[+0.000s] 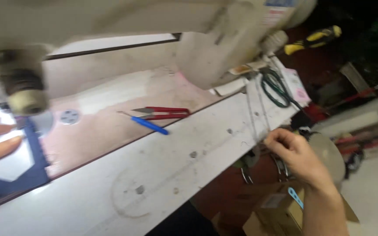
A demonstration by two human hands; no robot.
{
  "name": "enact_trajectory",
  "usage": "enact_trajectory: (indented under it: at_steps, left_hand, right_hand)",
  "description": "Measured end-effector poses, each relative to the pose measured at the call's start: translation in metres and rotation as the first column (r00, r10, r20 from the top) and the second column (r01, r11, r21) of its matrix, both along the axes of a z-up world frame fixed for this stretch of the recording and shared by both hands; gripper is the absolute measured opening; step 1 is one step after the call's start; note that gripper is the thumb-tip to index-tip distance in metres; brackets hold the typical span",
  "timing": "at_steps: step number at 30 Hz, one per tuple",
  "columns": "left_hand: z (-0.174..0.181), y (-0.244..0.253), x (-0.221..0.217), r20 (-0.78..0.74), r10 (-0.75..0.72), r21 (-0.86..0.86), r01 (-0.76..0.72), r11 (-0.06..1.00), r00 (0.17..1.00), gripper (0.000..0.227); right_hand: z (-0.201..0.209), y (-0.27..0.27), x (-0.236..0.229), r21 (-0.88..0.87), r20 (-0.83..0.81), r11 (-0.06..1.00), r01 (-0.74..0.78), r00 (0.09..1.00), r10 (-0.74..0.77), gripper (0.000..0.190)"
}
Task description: Trimming, aligning, and sewing fabric pieces using an industrial sewing machine and hand tools.
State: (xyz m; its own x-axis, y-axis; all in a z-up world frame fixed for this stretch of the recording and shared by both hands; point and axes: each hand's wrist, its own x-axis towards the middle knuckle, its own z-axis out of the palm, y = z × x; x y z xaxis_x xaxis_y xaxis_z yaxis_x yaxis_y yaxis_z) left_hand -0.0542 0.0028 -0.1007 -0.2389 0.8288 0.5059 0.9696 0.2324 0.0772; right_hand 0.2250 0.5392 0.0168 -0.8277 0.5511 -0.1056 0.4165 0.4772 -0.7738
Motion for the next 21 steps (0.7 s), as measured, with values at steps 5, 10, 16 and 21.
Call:
enact_trajectory:
  at_steps: [5, 10, 16, 21]
  left_hand:
    - [0.005, 0.054, 0.005, 0.102, -0.108, 0.078, 0.100, 0.992, 0.989, 0.077]
    - [0.046, 0.014, 0.025, 0.148, 0.015, 0.064, -0.025, 0.998, 0.989, 0.058]
    - [0.087, -0.007, 0.043, 0.297, 0.083, -0.047, -0.072, 0.996, 0.951, 0.063]
    - [0.102, -0.001, 0.047, 0.349, 0.047, -0.012, -0.046, 0.999, 0.936, 0.059]
  right_hand:
    - [-0.015, 0.014, 0.010, 0.178, 0.403, 0.983, 0.051, 0.907, -0.120, 0.019]
    - [0.021, -0.016, -0.005, 0.566, 0.390, 0.812, -0.141, 0.914, -0.113, 0.025]
    - [0.045, -0.159, -0.100, 0.478, 0.070, 0.706, -0.523, 0.824, 0.563, 0.019]
    - [0.039, -0.254, -0.171, 0.552, -0.076, 0.347, -0.758, 0.368, 0.927, 0.028]
